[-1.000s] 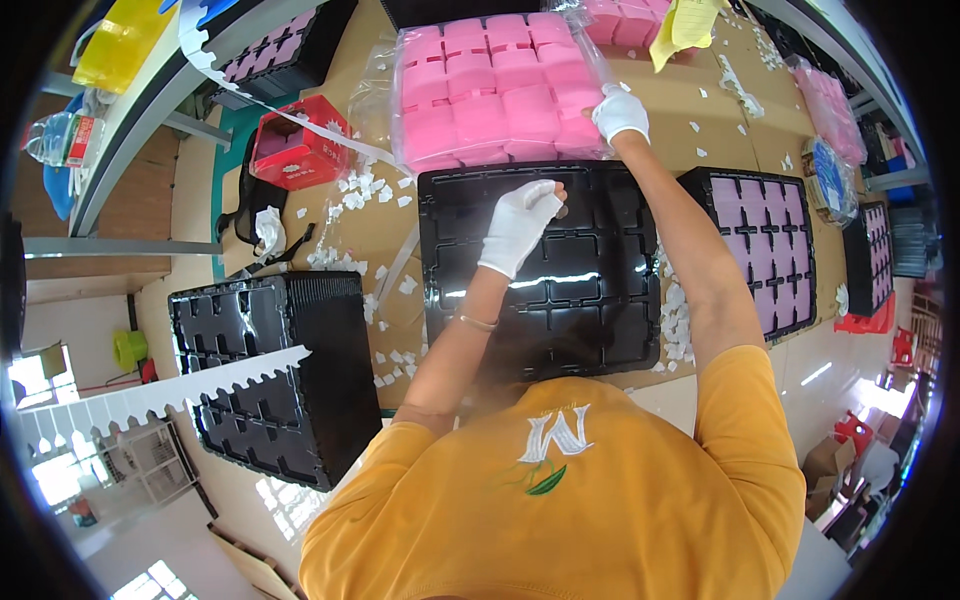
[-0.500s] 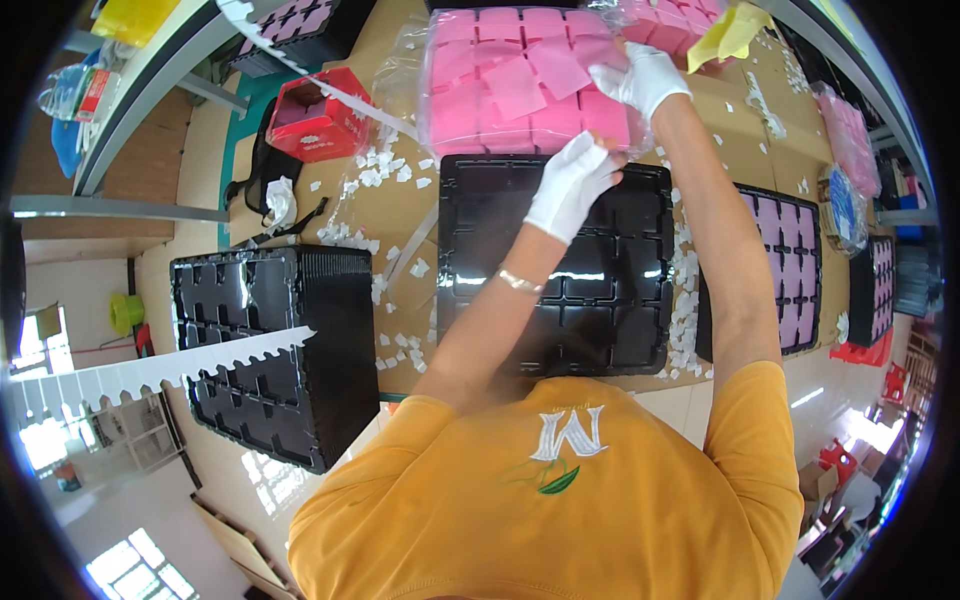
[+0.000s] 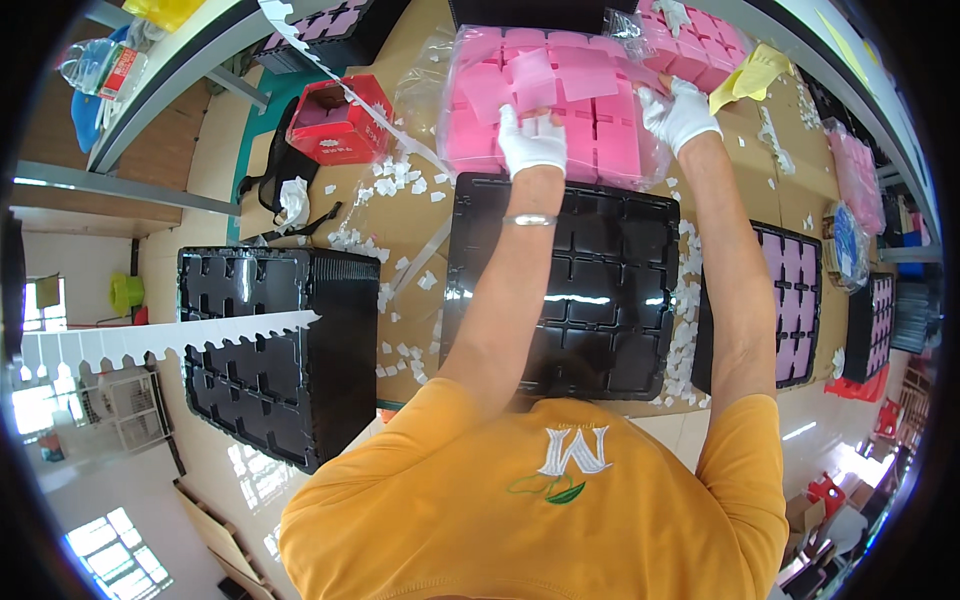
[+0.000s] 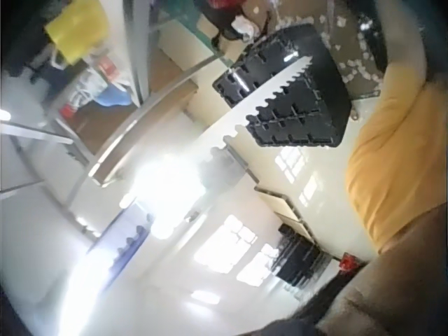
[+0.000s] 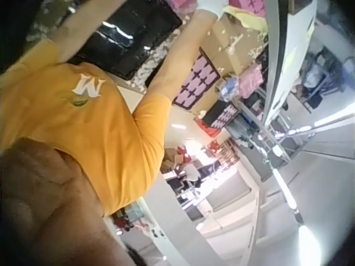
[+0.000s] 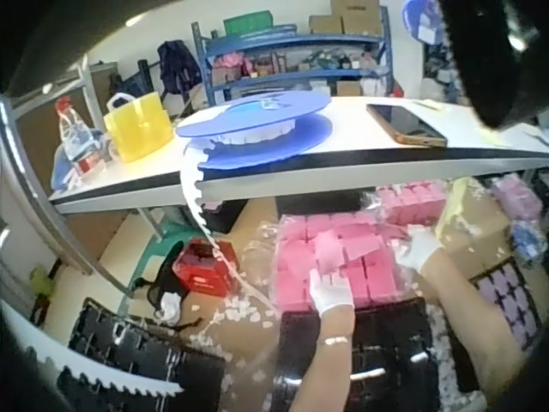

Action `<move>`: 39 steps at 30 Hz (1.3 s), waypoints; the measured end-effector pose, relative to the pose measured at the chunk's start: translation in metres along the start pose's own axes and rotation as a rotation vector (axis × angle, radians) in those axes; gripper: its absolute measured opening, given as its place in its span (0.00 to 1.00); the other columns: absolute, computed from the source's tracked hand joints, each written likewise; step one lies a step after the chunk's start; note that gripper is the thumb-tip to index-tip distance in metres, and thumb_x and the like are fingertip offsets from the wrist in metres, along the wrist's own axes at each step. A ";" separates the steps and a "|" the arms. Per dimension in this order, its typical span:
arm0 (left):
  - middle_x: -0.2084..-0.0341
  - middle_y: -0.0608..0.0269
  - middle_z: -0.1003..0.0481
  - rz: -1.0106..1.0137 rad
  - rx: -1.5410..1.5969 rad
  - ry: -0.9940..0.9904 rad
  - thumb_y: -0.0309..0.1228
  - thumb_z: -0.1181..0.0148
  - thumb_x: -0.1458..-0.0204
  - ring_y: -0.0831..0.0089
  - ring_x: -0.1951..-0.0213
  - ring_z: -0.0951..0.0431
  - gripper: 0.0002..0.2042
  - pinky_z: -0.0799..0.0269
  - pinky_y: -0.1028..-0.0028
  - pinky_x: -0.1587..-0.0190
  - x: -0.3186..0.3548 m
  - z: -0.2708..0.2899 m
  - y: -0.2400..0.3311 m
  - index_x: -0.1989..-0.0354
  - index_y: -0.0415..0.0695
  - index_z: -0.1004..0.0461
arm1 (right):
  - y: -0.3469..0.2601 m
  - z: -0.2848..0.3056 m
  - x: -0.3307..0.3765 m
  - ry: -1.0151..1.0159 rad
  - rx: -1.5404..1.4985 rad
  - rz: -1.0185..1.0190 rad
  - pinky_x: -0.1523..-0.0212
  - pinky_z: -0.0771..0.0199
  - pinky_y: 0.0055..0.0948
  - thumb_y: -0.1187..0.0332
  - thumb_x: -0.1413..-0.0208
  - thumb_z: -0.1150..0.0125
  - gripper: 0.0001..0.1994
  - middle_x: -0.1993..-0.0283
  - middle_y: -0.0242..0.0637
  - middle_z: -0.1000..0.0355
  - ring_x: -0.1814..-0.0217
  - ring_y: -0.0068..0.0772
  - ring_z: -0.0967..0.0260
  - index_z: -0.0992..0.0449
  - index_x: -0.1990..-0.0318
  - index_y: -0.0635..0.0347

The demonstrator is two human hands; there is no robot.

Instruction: The person assembles black plastic trays by placing pink foam inserts into them. They repeatedly pick up a pink foam insert, align it with the black tray, and press it down to fit. The person handles the trays and foam inserts one at a time, stacking the completed units on the table.

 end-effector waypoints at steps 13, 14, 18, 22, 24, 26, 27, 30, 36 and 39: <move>0.62 0.60 0.27 -0.061 -0.622 0.167 0.30 0.41 0.47 0.62 0.63 0.23 0.12 0.30 0.64 0.65 -0.014 -0.011 0.080 0.55 0.43 0.30 | 0.029 0.032 0.027 0.120 0.070 -0.093 0.87 0.41 0.17 0.67 0.45 0.39 0.11 0.61 0.43 0.29 0.72 0.37 0.30 0.32 0.57 0.54; 0.60 0.58 0.27 -0.260 -0.670 0.150 0.30 0.41 0.48 0.61 0.62 0.23 0.15 0.29 0.64 0.62 -0.020 -0.010 0.083 0.52 0.40 0.31 | 0.030 0.029 0.025 0.053 0.069 -0.085 0.85 0.38 0.20 0.66 0.44 0.40 0.12 0.59 0.45 0.30 0.68 0.39 0.30 0.32 0.55 0.53; 0.55 0.49 0.27 -0.858 -1.098 0.162 0.29 0.41 0.49 0.59 0.59 0.23 0.24 0.29 0.68 0.54 -0.037 -0.017 0.105 0.45 0.30 0.36 | 0.026 0.018 0.023 -0.041 0.107 -0.050 0.70 0.28 0.35 0.61 0.41 0.44 0.15 0.47 0.52 0.36 0.51 0.48 0.32 0.32 0.48 0.49; 0.62 0.46 0.24 -0.615 -1.604 0.015 0.30 0.40 0.52 0.59 0.61 0.23 0.26 0.29 0.70 0.54 -0.033 -0.046 0.133 0.45 0.31 0.36 | 0.022 0.009 0.022 -0.027 0.039 -0.052 0.57 0.28 0.48 0.59 0.38 0.50 0.16 0.39 0.56 0.44 0.41 0.54 0.38 0.33 0.44 0.47; 0.67 0.49 0.23 -0.567 -1.807 -0.070 0.31 0.39 0.54 0.59 0.65 0.22 0.25 0.28 0.68 0.58 -0.062 -0.037 0.157 0.47 0.34 0.34 | 0.024 0.001 0.017 -0.065 0.006 -0.080 0.58 0.27 0.48 0.59 0.38 0.51 0.15 0.38 0.53 0.43 0.41 0.55 0.39 0.32 0.45 0.48; 0.68 0.49 0.23 -0.792 -2.065 -0.006 0.32 0.39 0.55 0.60 0.66 0.22 0.22 0.27 0.68 0.60 -0.048 -0.047 0.150 0.51 0.34 0.32 | 0.024 0.007 0.016 -0.029 -0.036 -0.074 0.59 0.26 0.48 0.60 0.37 0.52 0.15 0.38 0.52 0.42 0.41 0.55 0.39 0.32 0.45 0.50; 0.69 0.49 0.23 -0.912 -2.188 0.028 0.32 0.39 0.55 0.61 0.67 0.21 0.21 0.27 0.67 0.61 -0.037 -0.052 0.147 0.53 0.34 0.31 | 0.025 0.006 0.019 -0.002 -0.058 -0.063 0.59 0.26 0.48 0.60 0.37 0.52 0.15 0.39 0.51 0.41 0.41 0.55 0.39 0.32 0.46 0.51; 0.68 0.48 0.23 -1.204 -1.990 -0.156 0.32 0.41 0.53 0.63 0.68 0.20 0.16 0.25 0.66 0.64 -0.014 -0.050 0.156 0.59 0.35 0.29 | 0.023 0.018 0.016 -0.125 -0.227 -0.183 0.59 0.25 0.50 0.61 0.37 0.54 0.15 0.40 0.49 0.38 0.41 0.54 0.38 0.33 0.47 0.56; 0.57 0.42 0.29 0.725 -0.682 -0.355 0.52 0.53 0.41 0.52 0.57 0.28 0.27 0.31 0.57 0.56 0.103 -0.003 0.036 0.57 0.33 0.32 | 0.038 0.010 0.045 -0.153 -0.407 -0.144 0.57 0.24 0.53 0.63 0.35 0.60 0.15 0.42 0.50 0.36 0.44 0.53 0.35 0.36 0.48 0.62; 0.53 0.42 0.31 0.635 -0.302 -0.161 0.52 0.48 0.44 0.47 0.52 0.30 0.26 0.34 0.51 0.48 0.079 0.013 -0.042 0.54 0.37 0.32 | 0.036 0.019 0.032 -0.179 -0.432 -0.115 0.55 0.24 0.53 0.63 0.34 0.64 0.15 0.44 0.52 0.35 0.45 0.53 0.34 0.38 0.48 0.63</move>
Point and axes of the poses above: each hand's wrist, its own x-axis away from the middle knuckle, its own z-axis out of the back of the hand, y = z × x, the point moved 2 cm from there along -x, towards the middle knuckle
